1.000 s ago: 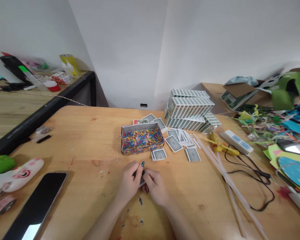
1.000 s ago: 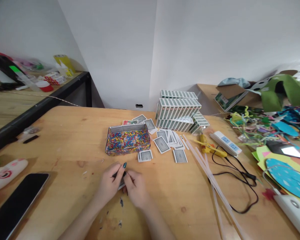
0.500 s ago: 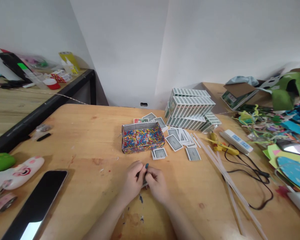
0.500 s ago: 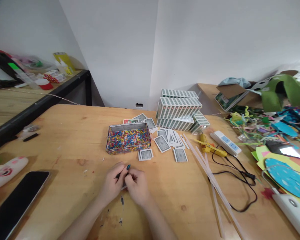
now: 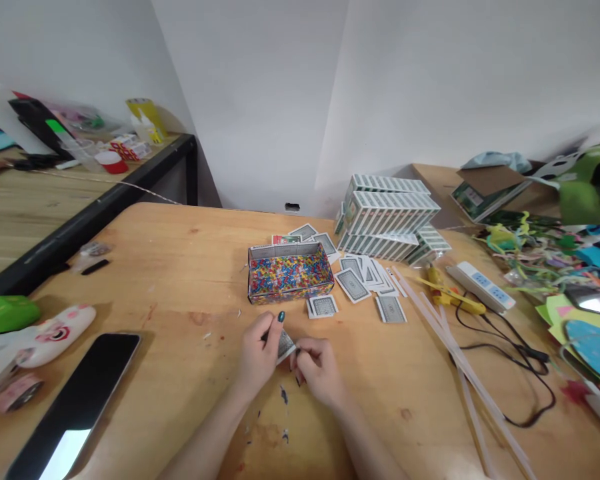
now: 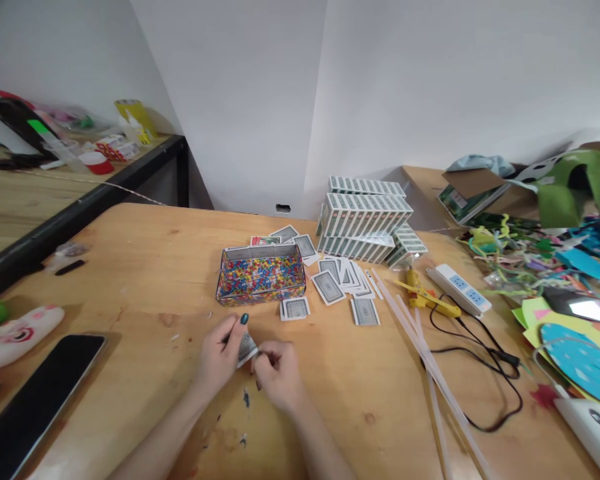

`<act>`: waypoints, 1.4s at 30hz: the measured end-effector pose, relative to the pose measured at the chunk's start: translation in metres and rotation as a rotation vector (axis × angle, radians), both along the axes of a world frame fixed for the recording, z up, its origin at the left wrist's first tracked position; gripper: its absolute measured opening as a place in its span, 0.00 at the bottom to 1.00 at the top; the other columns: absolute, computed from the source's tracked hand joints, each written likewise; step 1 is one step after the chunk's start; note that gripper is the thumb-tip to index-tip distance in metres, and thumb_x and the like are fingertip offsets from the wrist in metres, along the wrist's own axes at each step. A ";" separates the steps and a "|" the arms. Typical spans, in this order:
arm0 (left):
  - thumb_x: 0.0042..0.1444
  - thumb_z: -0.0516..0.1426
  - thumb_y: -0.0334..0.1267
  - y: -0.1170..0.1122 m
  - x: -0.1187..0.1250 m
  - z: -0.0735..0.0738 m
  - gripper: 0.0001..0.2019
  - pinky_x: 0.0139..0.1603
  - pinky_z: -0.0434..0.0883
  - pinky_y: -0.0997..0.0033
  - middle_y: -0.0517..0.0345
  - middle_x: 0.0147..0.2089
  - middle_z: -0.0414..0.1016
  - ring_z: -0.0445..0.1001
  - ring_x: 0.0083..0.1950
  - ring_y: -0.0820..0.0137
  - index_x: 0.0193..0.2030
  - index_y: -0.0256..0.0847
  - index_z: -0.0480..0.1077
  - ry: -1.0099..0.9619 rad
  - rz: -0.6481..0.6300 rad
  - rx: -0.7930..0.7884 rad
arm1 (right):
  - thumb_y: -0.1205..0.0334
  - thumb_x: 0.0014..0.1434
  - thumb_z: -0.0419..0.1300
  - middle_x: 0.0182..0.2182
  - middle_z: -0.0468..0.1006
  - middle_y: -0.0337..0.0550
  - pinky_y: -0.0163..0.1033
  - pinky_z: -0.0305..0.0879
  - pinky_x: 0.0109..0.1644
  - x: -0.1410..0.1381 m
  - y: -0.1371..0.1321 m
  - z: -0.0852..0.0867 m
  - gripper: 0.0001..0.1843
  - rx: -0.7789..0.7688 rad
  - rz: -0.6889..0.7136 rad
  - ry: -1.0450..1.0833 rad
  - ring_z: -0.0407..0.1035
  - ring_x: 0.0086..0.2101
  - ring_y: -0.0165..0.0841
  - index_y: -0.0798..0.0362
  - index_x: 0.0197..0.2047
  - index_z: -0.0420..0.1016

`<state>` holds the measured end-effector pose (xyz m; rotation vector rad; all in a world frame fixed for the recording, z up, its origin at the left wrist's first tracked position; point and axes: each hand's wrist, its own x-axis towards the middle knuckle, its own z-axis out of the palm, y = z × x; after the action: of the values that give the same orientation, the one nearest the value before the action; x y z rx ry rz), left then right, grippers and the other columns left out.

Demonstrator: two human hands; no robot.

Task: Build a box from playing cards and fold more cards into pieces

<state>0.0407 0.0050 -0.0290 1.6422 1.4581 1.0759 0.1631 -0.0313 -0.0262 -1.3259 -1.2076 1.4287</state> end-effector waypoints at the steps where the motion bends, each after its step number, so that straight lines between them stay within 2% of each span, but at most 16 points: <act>1: 0.57 0.45 0.41 0.001 -0.001 -0.001 0.15 0.23 0.56 0.78 0.66 0.19 0.53 0.56 0.22 0.76 0.21 0.40 0.54 0.000 0.026 0.001 | 0.66 0.48 0.47 0.09 0.59 0.32 0.29 0.47 0.16 0.001 0.000 -0.001 0.12 0.014 -0.016 0.017 0.52 0.12 0.23 0.54 0.16 0.62; 3: 0.58 0.45 0.41 0.003 -0.003 -0.004 0.14 0.23 0.57 0.78 0.66 0.20 0.55 0.57 0.23 0.75 0.22 0.40 0.56 0.010 0.053 0.007 | 0.62 0.53 0.47 0.13 0.62 0.33 0.29 0.49 0.17 0.000 0.001 -0.002 0.12 0.048 -0.061 0.049 0.53 0.14 0.23 0.55 0.22 0.64; 6: 0.59 0.44 0.42 0.003 -0.005 -0.004 0.15 0.24 0.59 0.77 0.65 0.20 0.58 0.60 0.23 0.75 0.23 0.40 0.57 0.021 0.027 0.002 | 0.57 0.56 0.50 0.19 0.63 0.34 0.29 0.54 0.20 -0.004 0.002 -0.005 0.10 0.102 -0.083 0.020 0.56 0.17 0.24 0.53 0.31 0.66; 10: 0.60 0.43 0.39 0.002 -0.004 -0.001 0.13 0.30 0.65 0.75 0.59 0.26 0.67 0.66 0.28 0.72 0.29 0.39 0.63 0.033 -0.058 0.041 | 0.54 0.57 0.50 0.19 0.62 0.36 0.31 0.57 0.23 -0.003 0.005 -0.012 0.13 0.169 -0.126 -0.109 0.58 0.21 0.27 0.53 0.28 0.67; 13: 0.58 0.45 0.36 0.002 -0.005 0.001 0.10 0.39 0.67 0.70 0.54 0.35 0.71 0.69 0.37 0.69 0.35 0.39 0.66 0.073 -0.170 0.130 | 0.53 0.58 0.49 0.22 0.67 0.39 0.33 0.59 0.26 0.003 0.007 -0.014 0.14 0.206 -0.242 -0.143 0.61 0.23 0.29 0.53 0.32 0.70; 15: 0.57 0.47 0.35 0.002 -0.006 0.000 0.08 0.41 0.66 0.69 0.53 0.36 0.72 0.70 0.39 0.68 0.36 0.40 0.67 0.120 -0.224 0.166 | 0.54 0.58 0.49 0.25 0.70 0.42 0.34 0.61 0.28 0.007 0.008 -0.013 0.14 0.228 -0.304 -0.156 0.63 0.26 0.31 0.53 0.36 0.72; 17: 0.57 0.48 0.35 0.001 -0.006 -0.002 0.08 0.40 0.66 0.70 0.54 0.36 0.72 0.70 0.38 0.69 0.36 0.40 0.67 0.162 -0.254 0.164 | 0.56 0.57 0.50 0.28 0.72 0.44 0.36 0.63 0.32 0.011 0.009 -0.011 0.13 0.264 -0.321 -0.169 0.65 0.29 0.33 0.52 0.37 0.73; 22: 0.58 0.47 0.36 -0.002 -0.003 -0.001 0.10 0.36 0.66 0.71 0.54 0.32 0.73 0.70 0.34 0.70 0.36 0.40 0.69 0.214 -0.316 0.107 | 0.61 0.57 0.51 0.29 0.73 0.44 0.38 0.64 0.38 0.014 0.012 -0.007 0.11 0.325 -0.254 -0.182 0.67 0.32 0.34 0.51 0.34 0.75; 27: 0.58 0.45 0.38 -0.009 0.004 0.004 0.13 0.30 0.65 0.75 0.57 0.26 0.71 0.69 0.28 0.72 0.32 0.39 0.69 0.204 -0.322 -0.013 | 0.61 0.55 0.54 0.28 0.74 0.44 0.38 0.64 0.37 0.016 0.014 -0.010 0.10 0.310 -0.286 -0.200 0.67 0.31 0.34 0.52 0.30 0.76; 31: 0.56 0.46 0.36 -0.015 0.010 0.002 0.12 0.27 0.62 0.78 0.60 0.25 0.72 0.68 0.25 0.73 0.34 0.39 0.71 0.127 -0.301 -0.092 | 0.62 0.54 0.54 0.26 0.74 0.44 0.37 0.63 0.35 0.017 0.013 -0.011 0.11 0.302 -0.336 -0.226 0.67 0.29 0.34 0.53 0.26 0.76; 37: 0.54 0.46 0.35 -0.018 0.014 0.000 0.12 0.22 0.58 0.78 0.63 0.21 0.69 0.65 0.21 0.74 0.37 0.39 0.71 0.129 -0.310 -0.145 | 0.63 0.53 0.55 0.23 0.73 0.43 0.37 0.62 0.33 0.020 0.013 -0.008 0.10 0.271 -0.351 -0.260 0.67 0.28 0.33 0.53 0.24 0.75; 42: 0.54 0.46 0.33 -0.019 0.013 0.002 0.12 0.24 0.60 0.77 0.61 0.23 0.71 0.67 0.23 0.73 0.37 0.40 0.71 0.109 -0.342 -0.134 | 0.64 0.52 0.55 0.23 0.73 0.43 0.37 0.61 0.33 0.021 0.013 -0.007 0.10 0.274 -0.375 -0.282 0.66 0.28 0.33 0.53 0.24 0.75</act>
<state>0.0538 -0.0138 -0.0270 1.7941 1.2279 0.6942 0.1844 -0.0185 -0.0336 -1.4953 -1.2036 0.8018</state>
